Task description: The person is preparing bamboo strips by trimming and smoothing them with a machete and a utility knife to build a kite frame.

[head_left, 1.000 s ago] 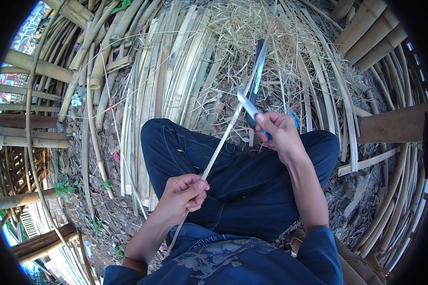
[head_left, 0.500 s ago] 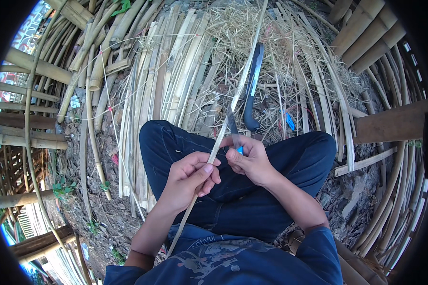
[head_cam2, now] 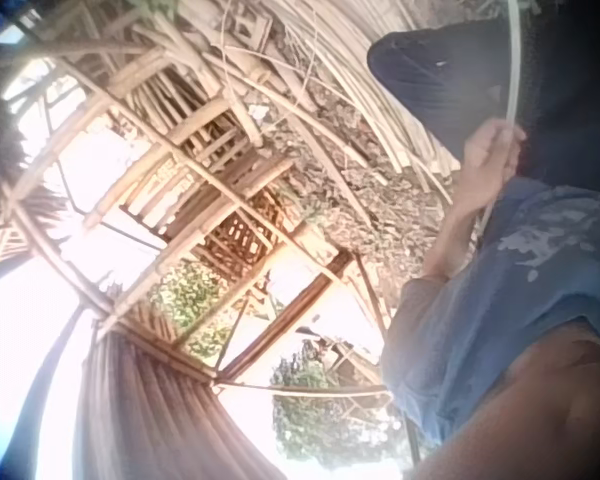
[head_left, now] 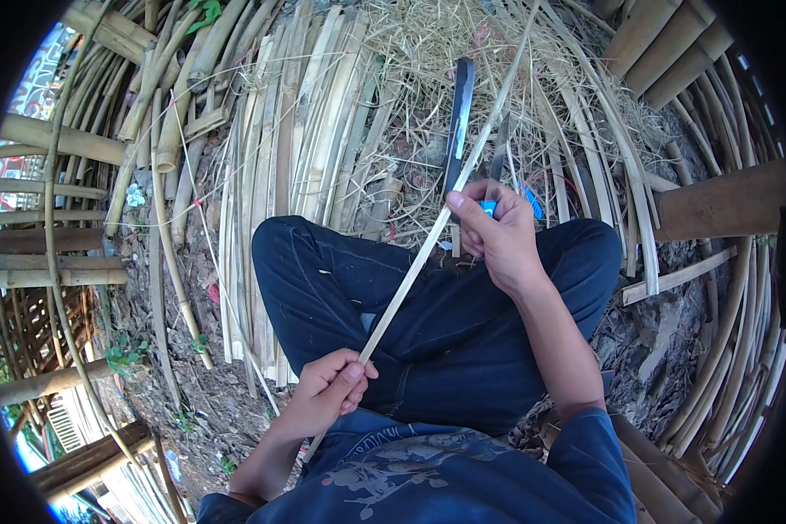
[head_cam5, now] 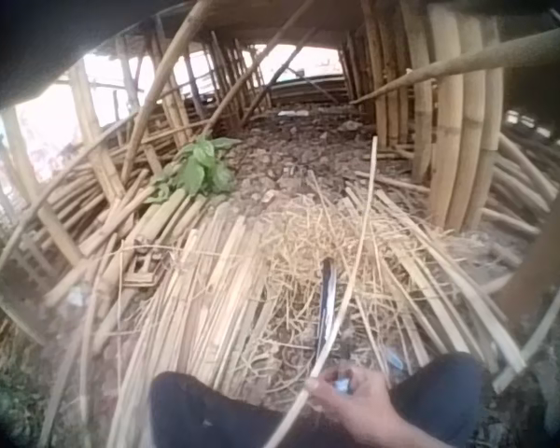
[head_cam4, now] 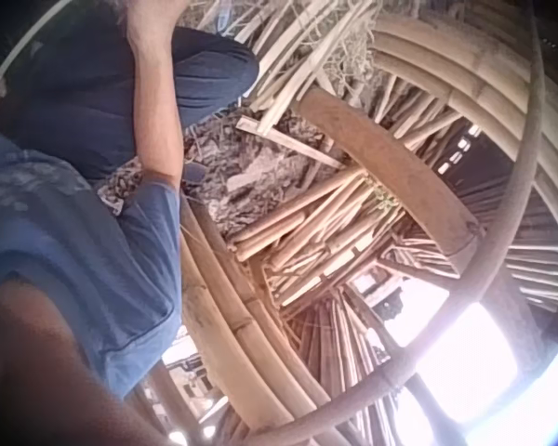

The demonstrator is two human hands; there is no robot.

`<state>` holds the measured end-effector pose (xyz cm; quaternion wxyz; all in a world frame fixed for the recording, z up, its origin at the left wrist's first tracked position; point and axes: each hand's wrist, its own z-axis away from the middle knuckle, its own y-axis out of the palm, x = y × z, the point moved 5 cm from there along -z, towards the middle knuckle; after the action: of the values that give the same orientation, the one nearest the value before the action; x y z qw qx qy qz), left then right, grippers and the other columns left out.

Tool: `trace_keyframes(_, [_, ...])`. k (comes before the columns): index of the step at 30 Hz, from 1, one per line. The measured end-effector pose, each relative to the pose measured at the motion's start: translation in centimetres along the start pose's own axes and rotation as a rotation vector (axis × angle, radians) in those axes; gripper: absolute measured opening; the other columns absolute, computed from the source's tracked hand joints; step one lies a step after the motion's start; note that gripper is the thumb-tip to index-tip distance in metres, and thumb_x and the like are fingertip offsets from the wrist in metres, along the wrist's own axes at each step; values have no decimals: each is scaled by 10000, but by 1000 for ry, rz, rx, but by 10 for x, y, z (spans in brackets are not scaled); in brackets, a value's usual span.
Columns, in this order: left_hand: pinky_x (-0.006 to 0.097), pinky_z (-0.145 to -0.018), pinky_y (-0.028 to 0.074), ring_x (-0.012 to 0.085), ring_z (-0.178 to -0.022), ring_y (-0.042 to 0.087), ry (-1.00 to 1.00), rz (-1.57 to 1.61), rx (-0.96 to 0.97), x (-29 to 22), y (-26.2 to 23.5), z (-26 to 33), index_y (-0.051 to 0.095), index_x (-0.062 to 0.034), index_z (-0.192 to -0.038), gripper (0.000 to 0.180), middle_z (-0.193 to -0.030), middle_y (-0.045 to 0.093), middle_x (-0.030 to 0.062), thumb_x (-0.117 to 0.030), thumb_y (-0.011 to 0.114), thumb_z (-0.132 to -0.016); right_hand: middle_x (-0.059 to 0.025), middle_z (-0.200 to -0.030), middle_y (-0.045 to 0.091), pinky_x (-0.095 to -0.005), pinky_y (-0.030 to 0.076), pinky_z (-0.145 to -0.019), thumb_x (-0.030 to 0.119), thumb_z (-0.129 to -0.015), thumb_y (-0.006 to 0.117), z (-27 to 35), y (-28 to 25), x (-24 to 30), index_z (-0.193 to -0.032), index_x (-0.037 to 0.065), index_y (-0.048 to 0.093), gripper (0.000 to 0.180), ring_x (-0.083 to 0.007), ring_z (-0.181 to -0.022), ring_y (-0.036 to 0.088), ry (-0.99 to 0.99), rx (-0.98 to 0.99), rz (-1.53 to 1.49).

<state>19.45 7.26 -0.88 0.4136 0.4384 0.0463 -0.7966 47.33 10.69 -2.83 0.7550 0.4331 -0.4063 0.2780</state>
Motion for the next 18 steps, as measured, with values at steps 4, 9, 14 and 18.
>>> trace_keyframes(4, [181, -475, 313, 33, -536, 355, 104, 51, -58, -4, -10, -12, 555, 17, -1016, 246, -660, 441, -3, -183, 416, -1048, 11, -686, 514, -207, 367, -498, 283, -1007, 522, 12, 12, -10, -951, 47, 550, 244, -41, -573, 447, -13, 178, 7])
trace_keyframes(9, [200, -436, 286, 35, -507, 336, 158, 130, -86, -35, -6, -35, 519, 5, -964, 272, -657, 420, -2, -217, 391, -1054, -8, -705, 533, -241, 403, -575, 305, -1050, 413, 46, 49, -33, -920, 15, 580, 359, -69, -635, 474, 105, 608, 388])
trace_keyframes(14, [202, -431, 276, 40, -499, 322, 107, 200, -41, -39, 1, -43, 519, 11, -961, 265, -654, 402, -5, -212, 406, -1050, -12, -687, 532, -258, 414, -596, 358, -1042, 424, 57, 68, -49, -904, 6, 619, 425, -78, -637, 463, 276, 746, 387])
trace_keyframes(18, [207, -429, 247, 41, -499, 300, 85, 190, 65, -39, 8, -40, 511, -2, -944, 265, -645, 371, -17, -218, 402, -1053, -6, -686, 546, -262, 423, -589, 365, -1033, 452, 62, 66, -40, -897, 8, 640, 425, -79, -625, 469, 391, 781, 339])
